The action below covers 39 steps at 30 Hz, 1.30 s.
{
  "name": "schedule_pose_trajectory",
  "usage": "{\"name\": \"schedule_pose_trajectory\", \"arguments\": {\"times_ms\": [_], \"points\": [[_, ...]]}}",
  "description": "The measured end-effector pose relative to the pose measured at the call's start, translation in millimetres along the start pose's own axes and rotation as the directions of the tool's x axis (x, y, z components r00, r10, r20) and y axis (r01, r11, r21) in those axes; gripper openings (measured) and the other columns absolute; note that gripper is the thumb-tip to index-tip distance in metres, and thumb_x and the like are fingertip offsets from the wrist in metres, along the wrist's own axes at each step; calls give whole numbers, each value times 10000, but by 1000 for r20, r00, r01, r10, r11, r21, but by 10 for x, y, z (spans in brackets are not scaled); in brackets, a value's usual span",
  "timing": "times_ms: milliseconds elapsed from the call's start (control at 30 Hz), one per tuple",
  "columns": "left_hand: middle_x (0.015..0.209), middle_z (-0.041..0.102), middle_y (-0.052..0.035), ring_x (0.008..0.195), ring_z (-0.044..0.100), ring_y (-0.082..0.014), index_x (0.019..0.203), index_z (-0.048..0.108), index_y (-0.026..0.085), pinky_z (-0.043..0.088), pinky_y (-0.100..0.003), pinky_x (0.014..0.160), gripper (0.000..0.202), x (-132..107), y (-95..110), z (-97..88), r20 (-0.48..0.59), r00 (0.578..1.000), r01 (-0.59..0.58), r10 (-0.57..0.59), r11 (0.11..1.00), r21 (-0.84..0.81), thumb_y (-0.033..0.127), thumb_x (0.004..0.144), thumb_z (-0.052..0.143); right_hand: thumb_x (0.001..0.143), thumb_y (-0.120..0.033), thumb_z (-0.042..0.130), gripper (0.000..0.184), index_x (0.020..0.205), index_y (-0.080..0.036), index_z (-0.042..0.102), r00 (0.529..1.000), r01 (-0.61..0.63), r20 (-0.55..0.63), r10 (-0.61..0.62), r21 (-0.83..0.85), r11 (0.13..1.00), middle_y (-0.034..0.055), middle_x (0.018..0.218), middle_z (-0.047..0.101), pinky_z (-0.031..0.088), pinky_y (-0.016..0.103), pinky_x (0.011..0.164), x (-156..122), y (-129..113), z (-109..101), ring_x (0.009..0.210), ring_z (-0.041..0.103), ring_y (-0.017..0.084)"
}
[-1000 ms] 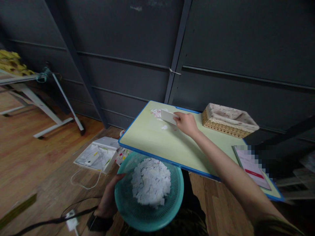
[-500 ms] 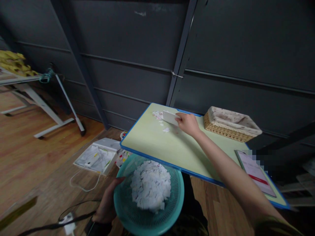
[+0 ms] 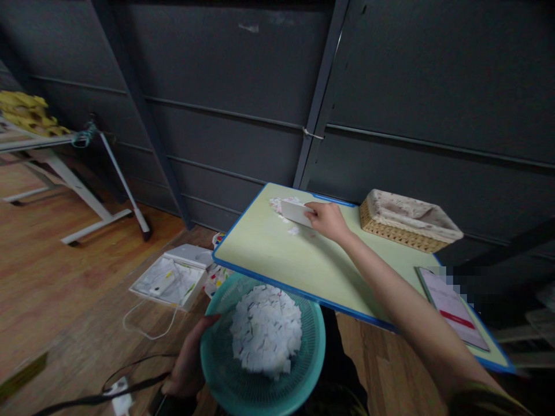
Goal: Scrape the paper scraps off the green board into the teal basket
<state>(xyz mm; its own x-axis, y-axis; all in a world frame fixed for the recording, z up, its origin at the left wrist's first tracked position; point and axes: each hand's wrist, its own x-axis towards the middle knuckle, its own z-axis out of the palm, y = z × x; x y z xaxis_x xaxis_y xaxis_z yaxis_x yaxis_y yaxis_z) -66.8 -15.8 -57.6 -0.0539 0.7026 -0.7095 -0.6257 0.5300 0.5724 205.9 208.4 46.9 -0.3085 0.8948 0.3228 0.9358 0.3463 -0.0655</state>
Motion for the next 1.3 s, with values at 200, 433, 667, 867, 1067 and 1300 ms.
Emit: {"name": "schedule_pose_trajectory", "arguments": {"times_ms": [200, 433, 667, 867, 1067, 1300], "points": [[782, 815, -105, 864, 755, -327, 920, 732, 78, 608, -424, 756, 169, 12, -7, -17, 6, 1000, 2, -2, 1000, -22, 155, 812, 626, 892, -240, 463, 367, 1175, -203, 694, 1000, -26, -3, 26, -45, 999, 106, 1008, 756, 420, 295, 742, 29, 42, 9, 919, 686, 256], [721, 807, -95, 761, 764, -290, 795, 729, 104, 612, -409, 731, 113, 14, -21, -33, 21, 1000, -11, 10, 1000, 12, 175, 811, 642, 885, -259, 483, 365, 1176, -196, 695, 999, -9, -30, 10, 18, 1000, 90, 1003, 758, 431, 281, 756, -8, 70, 47, 905, 688, 236], [696, 802, -79, 753, 763, -285, 746, 724, 121, 613, -395, 711, 109, 15, -7, -26, 5, 1000, -11, 11, 1000, -17, 149, 802, 635, 886, -262, 470, 370, 1180, -208, 688, 996, -62, -73, 60, -25, 998, 100, 981, 761, 431, 295, 748, -39, -42, 61, 879, 692, 252], [768, 815, -93, 806, 764, -298, 915, 739, 99, 608, -415, 744, 161, 12, -11, -23, 30, 999, -16, 17, 999, -36, 164, 813, 632, 891, -259, 466, 362, 1169, -224, 695, 1000, -16, -14, 16, -32, 999, 101, 1033, 754, 428, 296, 744, -3, -113, 96, 902, 692, 256], [757, 815, -87, 823, 763, -303, 915, 743, 99, 608, -420, 753, 162, 0, -13, -22, 35, 999, 4, -2, 999, -45, 158, 798, 647, 885, -263, 490, 327, 1105, -201, 723, 998, 64, 21, -65, 64, 996, 98, 992, 761, 429, 278, 748, -72, -113, 9, 871, 695, 234], [738, 812, -84, 787, 765, -297, 913, 743, 102, 616, -417, 725, 165, 10, -12, -24, 28, 1000, 12, -11, 999, -39, 161, 812, 626, 891, -265, 506, 325, 1124, -195, 720, 997, 54, -63, -45, 140, 989, 82, 980, 762, 433, 281, 757, -59, -105, -23, 848, 694, 231]]}}
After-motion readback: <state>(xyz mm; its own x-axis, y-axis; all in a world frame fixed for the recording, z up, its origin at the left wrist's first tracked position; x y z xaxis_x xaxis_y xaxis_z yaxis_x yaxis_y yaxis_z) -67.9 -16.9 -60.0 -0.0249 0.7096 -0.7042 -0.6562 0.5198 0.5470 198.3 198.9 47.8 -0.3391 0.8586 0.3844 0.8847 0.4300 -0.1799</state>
